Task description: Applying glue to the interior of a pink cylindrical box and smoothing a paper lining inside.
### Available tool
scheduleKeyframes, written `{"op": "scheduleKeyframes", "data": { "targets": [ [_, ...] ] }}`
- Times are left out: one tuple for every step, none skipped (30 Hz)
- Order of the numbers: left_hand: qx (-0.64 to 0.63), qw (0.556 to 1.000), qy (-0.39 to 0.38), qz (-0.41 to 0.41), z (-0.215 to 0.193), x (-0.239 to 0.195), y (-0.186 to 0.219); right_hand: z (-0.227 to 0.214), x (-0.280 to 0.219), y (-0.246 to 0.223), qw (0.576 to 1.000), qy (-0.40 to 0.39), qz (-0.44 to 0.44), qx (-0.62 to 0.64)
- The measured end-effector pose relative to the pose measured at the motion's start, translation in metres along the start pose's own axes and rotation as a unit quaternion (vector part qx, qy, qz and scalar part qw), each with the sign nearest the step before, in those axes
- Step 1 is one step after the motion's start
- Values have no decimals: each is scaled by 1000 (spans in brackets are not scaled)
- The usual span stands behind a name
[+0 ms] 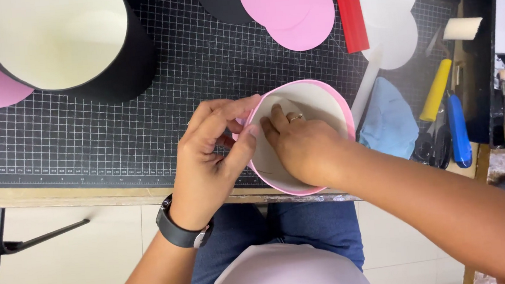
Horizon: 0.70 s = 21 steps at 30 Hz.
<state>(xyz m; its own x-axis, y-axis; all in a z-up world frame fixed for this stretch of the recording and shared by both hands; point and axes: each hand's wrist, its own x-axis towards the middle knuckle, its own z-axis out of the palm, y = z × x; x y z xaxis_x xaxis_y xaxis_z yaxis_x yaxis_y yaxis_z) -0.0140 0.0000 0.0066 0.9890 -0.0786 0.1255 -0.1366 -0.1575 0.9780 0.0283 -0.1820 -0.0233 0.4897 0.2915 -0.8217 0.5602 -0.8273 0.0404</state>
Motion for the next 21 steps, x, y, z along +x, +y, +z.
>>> {"op": "scheduleKeyframes", "data": {
  "targets": [
    [-1,1000,-1,1,0,0,0,1,1,3,1000,0,2,1],
    [-1,1000,-1,1,0,0,-1,2,2,6,1000,10,-13,0],
    [-1,1000,-1,0,0,0,-2,4,3,9,999,21,-27,0],
    [-2,1000,-1,1,1,0,-1,8,4,9,999,21,-26,-1],
    [0,1000,0,0,1,0,0,12,5,9,997,64,-44,-23],
    [3,1000,1,-3,0,-1,1,16,6,8,991,106,-64,-45],
    [4,1000,1,-3,0,-1,0,18,10,8,991,107,-65,-45],
    [4,1000,0,0,0,-1,0,21,14,9,989,125,-75,-33],
    [5,1000,-1,2,0,-1,0,24,17,9,986,143,-85,-22],
    [5,1000,-2,4,1,-1,0,21,16,8,986,144,-84,-22],
    [5,1000,-2,2,1,-1,0,19,14,8,981,153,-116,7],
    [6,1000,0,0,1,-1,0,16,13,7,975,163,-150,34],
    [6,1000,0,1,1,-1,-1,15,14,8,975,164,-149,33],
    [5,1000,3,3,1,-1,-2,15,14,9,984,137,-110,36],
    [4,1000,5,5,2,-2,-3,16,14,10,991,110,-70,39],
    [5,1000,7,6,1,-1,-2,11,12,9,991,111,-71,38],
    [6,1000,5,5,1,-1,-1,7,10,9,989,118,-80,43],
    [6,1000,1,4,1,-1,0,5,6,8,987,123,-88,51],
    [6,1000,0,3,1,-3,-1,10,8,8,987,122,-89,51],
    [3,1000,1,4,1,-3,-1,14,10,9,984,136,-107,31],
    [0,1000,2,5,1,-2,-2,18,11,11,981,149,-126,11]
  ]
}}
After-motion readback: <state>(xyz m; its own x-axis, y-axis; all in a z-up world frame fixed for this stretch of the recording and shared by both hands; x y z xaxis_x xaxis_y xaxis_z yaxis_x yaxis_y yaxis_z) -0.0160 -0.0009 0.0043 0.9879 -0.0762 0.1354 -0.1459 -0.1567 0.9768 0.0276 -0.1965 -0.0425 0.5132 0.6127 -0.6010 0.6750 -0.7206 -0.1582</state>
